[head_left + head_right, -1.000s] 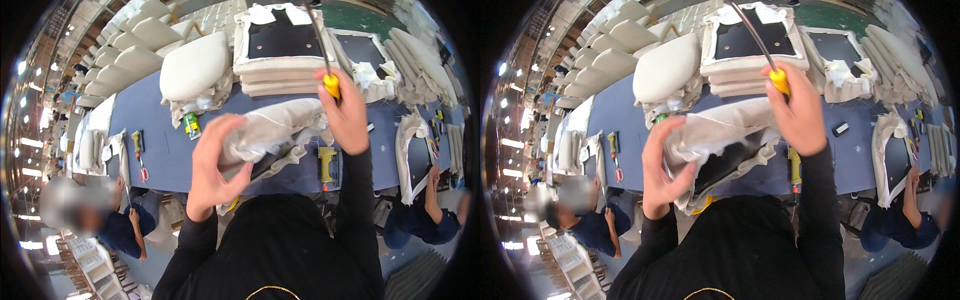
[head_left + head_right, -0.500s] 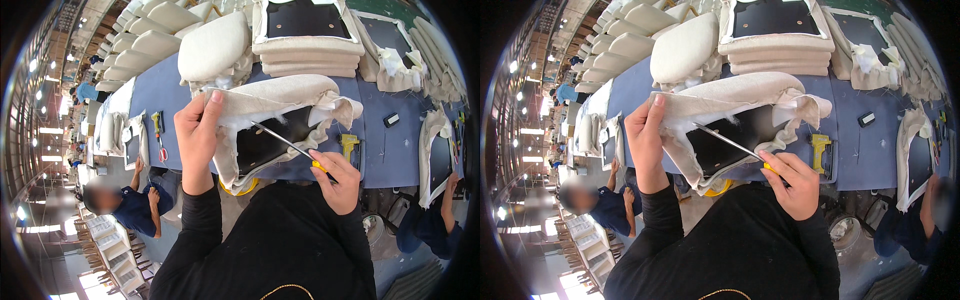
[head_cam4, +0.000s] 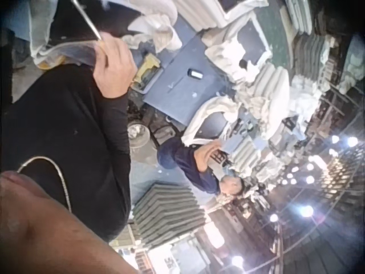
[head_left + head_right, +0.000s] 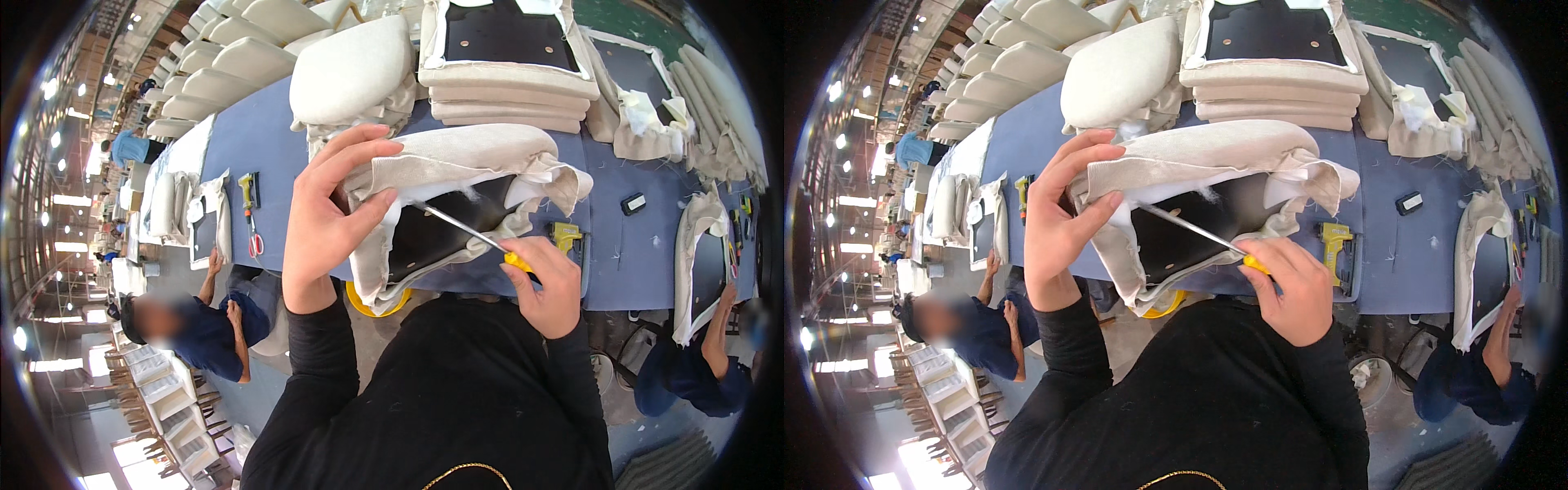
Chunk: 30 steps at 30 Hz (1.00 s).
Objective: The person uses a screwdriver to push white stuffing material into a fabric cushion cover. They repeatedly insert the tool into the opening, adjust the fabric, and pack the filling to shape the cushion. The process involves handling the cushion and the tool to distribute the stuffing evenly.
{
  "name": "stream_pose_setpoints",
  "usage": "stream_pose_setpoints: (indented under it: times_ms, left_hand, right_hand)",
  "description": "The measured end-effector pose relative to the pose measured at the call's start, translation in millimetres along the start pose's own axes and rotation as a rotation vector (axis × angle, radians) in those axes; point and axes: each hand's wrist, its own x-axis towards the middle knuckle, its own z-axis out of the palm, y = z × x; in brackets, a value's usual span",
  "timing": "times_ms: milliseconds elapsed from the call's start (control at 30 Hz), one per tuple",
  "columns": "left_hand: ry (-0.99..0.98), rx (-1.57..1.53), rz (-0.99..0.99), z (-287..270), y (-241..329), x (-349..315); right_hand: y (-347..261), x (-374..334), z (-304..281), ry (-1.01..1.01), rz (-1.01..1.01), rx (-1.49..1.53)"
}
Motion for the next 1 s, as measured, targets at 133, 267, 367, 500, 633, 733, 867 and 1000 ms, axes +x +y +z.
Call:
stream_pose_setpoints:
  times_ms: [133, 267, 367, 500, 633, 733, 867, 1000]
  left_hand:
    - [-0.045, 0.007, -0.078, -5, -3, -5]
    - [-0.027, 0.022, -0.050, 1, -6, -5]
    - [-0.026, 0.033, 0.011, 5, 4, -4]
    - [-0.009, -0.002, -0.001, 6, 3, -9]
    - [0.044, -0.073, -0.021, -1, -5, -15]
    - [0.052, -0.045, 0.022, -13, -18, -19]
    - [0.082, -0.095, 0.042, -24, -28, -33]
    - [-0.044, -0.144, 0.218, -22, -13, -49]
  right_hand:
    - [28, -9, 19, 0.035, 0.303, 0.365]
    - [16, 15, 44, 0.099, 0.550, 0.676]
    - [-1, 46, 56, 0.135, 0.546, 0.738]
    - [4, 48, 69, -0.067, 0.450, 0.771]
    - [22, 21, 28, -0.898, 0.252, 0.751]
    - [54, -4, -8, -1.011, 0.272, 1.027]
    - [73, 0, -45, -0.619, 0.219, 1.450]
    - [53, 72, -95, -0.118, 0.346, -0.229]
